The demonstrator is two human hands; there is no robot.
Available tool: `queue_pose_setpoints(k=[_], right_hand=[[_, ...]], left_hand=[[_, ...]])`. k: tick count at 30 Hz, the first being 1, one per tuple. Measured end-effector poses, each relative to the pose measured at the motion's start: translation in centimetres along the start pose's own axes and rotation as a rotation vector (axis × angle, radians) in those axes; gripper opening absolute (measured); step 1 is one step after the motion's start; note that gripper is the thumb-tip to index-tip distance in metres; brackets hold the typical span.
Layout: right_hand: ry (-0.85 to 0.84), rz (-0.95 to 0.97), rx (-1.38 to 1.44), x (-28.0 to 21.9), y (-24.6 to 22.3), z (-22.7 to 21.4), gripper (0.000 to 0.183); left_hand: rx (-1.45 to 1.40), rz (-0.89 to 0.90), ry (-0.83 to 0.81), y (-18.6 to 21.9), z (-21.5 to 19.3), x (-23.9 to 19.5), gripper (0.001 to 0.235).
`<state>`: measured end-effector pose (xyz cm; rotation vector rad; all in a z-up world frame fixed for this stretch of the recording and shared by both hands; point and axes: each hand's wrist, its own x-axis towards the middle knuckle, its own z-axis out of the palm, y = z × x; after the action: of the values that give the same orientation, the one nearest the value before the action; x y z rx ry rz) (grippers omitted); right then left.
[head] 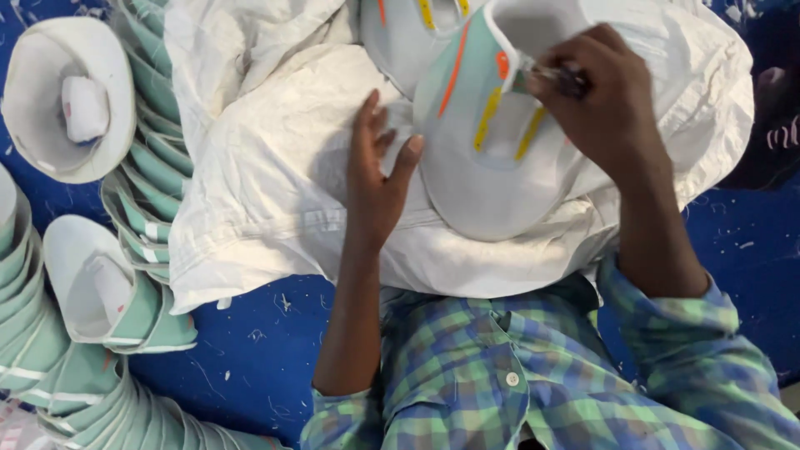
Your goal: Trimming excess material and finishing shoe uppers using a small cutting tool.
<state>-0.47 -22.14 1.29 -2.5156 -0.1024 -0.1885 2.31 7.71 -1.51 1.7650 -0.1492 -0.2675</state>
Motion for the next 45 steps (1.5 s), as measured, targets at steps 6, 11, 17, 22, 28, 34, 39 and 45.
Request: queue_pose_setpoints(k=[6,11,17,22,28,34,39,45], right_hand=[[0.054,0.133,0.427,-2.4,-0.8,-3.9,0.022],[0.139,0.051,0.652,0.1,-4.7,-5.4,0.037],[0.244,0.153,0.884,-0.1,-6.6,-4.7,0.04],[0.299,0.16,0.98,-4.1,-3.4,-0.3,0.032],[0.291,0.325,0.789,-8.8,-3.7,2.2,0.035],[0.3,0.409,0.784,-11.7,-4.2,1.7,0.035],[0.234,0.363,0.839,-10.4,-5.4,1.6,0.035],[0.293,0.367,0.815,-11.1,-4.2,2.5,0.037]], left_hand=[[-0.603,-0.559,-0.191,4.2,0.5,0.7,0.055],[-0.791,-0.23,-0.281,6.5,0.5,0.6,0.05],[-0.265,0.22,-0.376,9.2,0.0,1.3,0.026],[-0.26,0.153,-0.294,10.5,0.7,2.7,0.044],[-0.364,-0.093,-0.174,8.8,2.5,2.3,0.033],[-0.232,0.148,-0.24,11.8,3.6,1.3,0.031],[0.031,0.261,0.001,12.6,3.1,0.9,0.01],[0.144,0.256,0.177,12.4,1.2,1.4,0.012]])
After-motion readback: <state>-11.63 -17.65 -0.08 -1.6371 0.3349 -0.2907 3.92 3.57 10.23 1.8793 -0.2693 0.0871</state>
